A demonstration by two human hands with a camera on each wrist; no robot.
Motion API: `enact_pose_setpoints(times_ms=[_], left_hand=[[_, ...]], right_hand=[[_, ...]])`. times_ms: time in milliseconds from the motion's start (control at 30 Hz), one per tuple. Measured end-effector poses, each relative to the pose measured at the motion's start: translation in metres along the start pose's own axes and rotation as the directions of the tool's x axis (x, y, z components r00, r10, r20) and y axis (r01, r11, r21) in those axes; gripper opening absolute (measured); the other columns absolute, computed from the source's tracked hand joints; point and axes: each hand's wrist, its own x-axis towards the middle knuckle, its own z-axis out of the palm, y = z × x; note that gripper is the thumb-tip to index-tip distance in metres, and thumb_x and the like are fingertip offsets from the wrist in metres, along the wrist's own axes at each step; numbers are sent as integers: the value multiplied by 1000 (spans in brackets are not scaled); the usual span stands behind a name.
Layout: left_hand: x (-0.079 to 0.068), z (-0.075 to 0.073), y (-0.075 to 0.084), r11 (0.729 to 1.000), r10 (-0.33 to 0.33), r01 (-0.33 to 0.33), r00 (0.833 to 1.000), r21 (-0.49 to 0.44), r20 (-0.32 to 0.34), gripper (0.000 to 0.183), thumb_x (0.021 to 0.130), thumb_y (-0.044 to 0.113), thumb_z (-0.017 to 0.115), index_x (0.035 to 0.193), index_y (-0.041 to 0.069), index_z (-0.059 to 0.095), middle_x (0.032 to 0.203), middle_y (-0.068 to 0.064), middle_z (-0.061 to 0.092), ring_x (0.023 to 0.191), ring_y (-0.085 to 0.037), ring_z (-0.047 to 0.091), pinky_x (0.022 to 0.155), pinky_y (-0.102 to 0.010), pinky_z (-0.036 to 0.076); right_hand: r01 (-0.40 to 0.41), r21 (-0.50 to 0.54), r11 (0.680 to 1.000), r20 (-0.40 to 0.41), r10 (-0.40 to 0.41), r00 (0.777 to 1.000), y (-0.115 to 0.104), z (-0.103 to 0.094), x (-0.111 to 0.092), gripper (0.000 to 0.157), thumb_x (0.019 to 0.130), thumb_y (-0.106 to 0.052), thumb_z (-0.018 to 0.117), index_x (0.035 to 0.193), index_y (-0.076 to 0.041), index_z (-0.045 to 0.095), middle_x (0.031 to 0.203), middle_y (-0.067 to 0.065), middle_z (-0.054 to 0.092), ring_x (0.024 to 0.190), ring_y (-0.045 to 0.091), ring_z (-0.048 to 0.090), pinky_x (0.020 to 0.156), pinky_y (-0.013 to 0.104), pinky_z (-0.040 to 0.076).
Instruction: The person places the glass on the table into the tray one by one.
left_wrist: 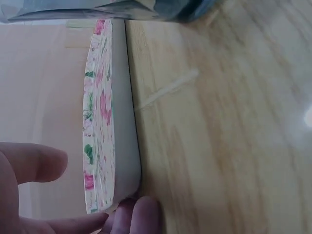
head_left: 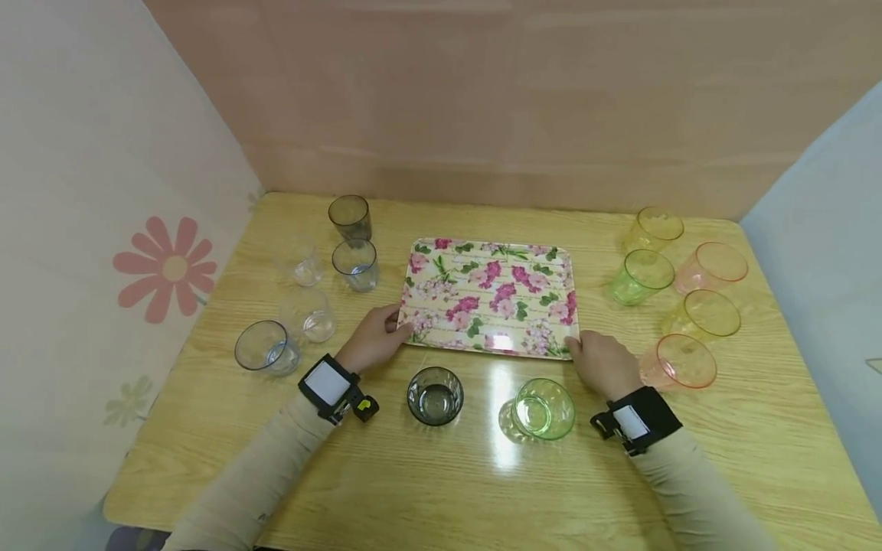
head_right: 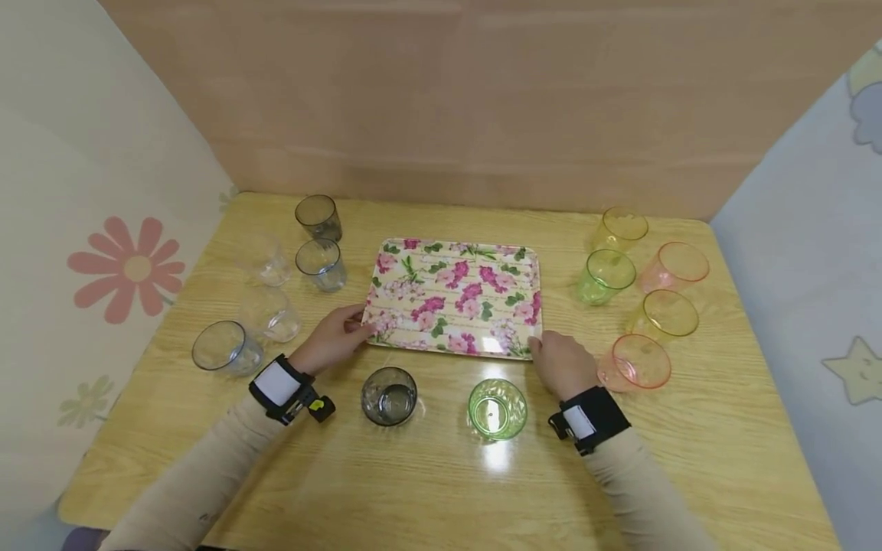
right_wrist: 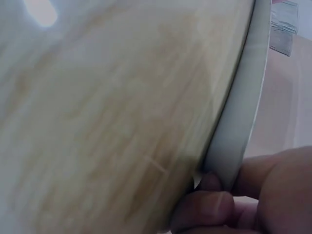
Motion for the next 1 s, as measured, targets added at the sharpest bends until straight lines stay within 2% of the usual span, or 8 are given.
enact_pose_setpoints(times_ms=[133, 267, 333, 433, 567, 633, 733, 1000], left_hand=[[-7, -3, -6, 999, -28, 27, 999, -38, -43, 58, 93, 25, 58, 142, -3, 41, 131, -21, 51, 114, -30, 54, 94, -41, 47], [-25, -11, -10, 985, 31, -56, 988, -164, -148, 56, 93, 25, 59, 140, -1, 44, 135, -21, 48, 118, -31, 50, 99, -44, 42], [-36, -14, -8, 954, 97, -144, 978, -262, -183, 55, 94, 26, 58, 139, -1, 44, 137, -22, 46, 120, -31, 47, 101, -45, 40], [-52, -15, -6, 864, 252, -289, 957, -412, -144, 53, 99, 23, 50, 143, -3, 37, 142, -26, 38, 129, -35, 39, 106, -51, 33], [-61, -9, -7, 718, 504, -427, 864, -550, -12, 64, 102, 29, 42, 150, -5, 18, 152, -30, 20, 139, -43, 19, 111, -59, 16], [-61, -3, -10, 676, 581, -451, 813, -583, 45, 79, 98, 42, 47, 152, -4, 11, 155, -29, 11, 142, -42, 12, 112, -60, 9], [-61, 7, -16, 675, 620, -452, 777, -583, 115, 107, 83, 62, 55, 154, 2, 3, 159, -22, 4, 145, -33, 6, 113, -57, 6], [-66, 24, -26, 799, 541, -365, 782, -477, 307, 130, 61, 66, 68, 156, 21, -9, 161, -8, -10, 146, -26, 0, 114, -52, 8]], right_hand=[[-5, 0, 1000, -11, 5, 1000, -1, 2, 0, 41, 101, -31, 37, 69, -8, 46, 59, 8, 43, 51, 22, 44, 45, 34, 34], [-10, 11, 1000, -11, 10, 1000, -3, 3, -1, 41, 101, -32, 37, 69, -8, 44, 58, 7, 41, 51, 21, 43, 45, 33, 33], [-9, 16, 1000, -8, 9, 1000, -4, 3, -1, 41, 102, -32, 37, 69, -9, 44, 58, 7, 41, 51, 21, 42, 45, 33, 33], [-10, 14, 1000, -11, 10, 1000, -4, 3, -1, 41, 102, -32, 36, 69, -9, 44, 59, 7, 41, 51, 21, 43, 46, 33, 33], [-12, 12, 1000, -8, 12, 1000, -3, 1, -1, 41, 102, -32, 36, 70, -8, 45, 59, 8, 42, 52, 22, 43, 46, 33, 33], [-16, 12, 1000, 0, 16, 1000, -3, 0, -1, 41, 102, -33, 35, 70, -8, 45, 60, 8, 43, 52, 22, 44, 47, 34, 33], [-15, 15, 1000, 3, 15, 1000, -3, 0, -1, 41, 102, -32, 35, 71, -7, 46, 60, 8, 43, 53, 22, 44, 48, 34, 34], [2, 22, 1000, -13, -2, 1000, -2, 1, -1, 40, 102, -31, 37, 70, -7, 44, 59, 8, 41, 53, 22, 43, 48, 33, 33]])
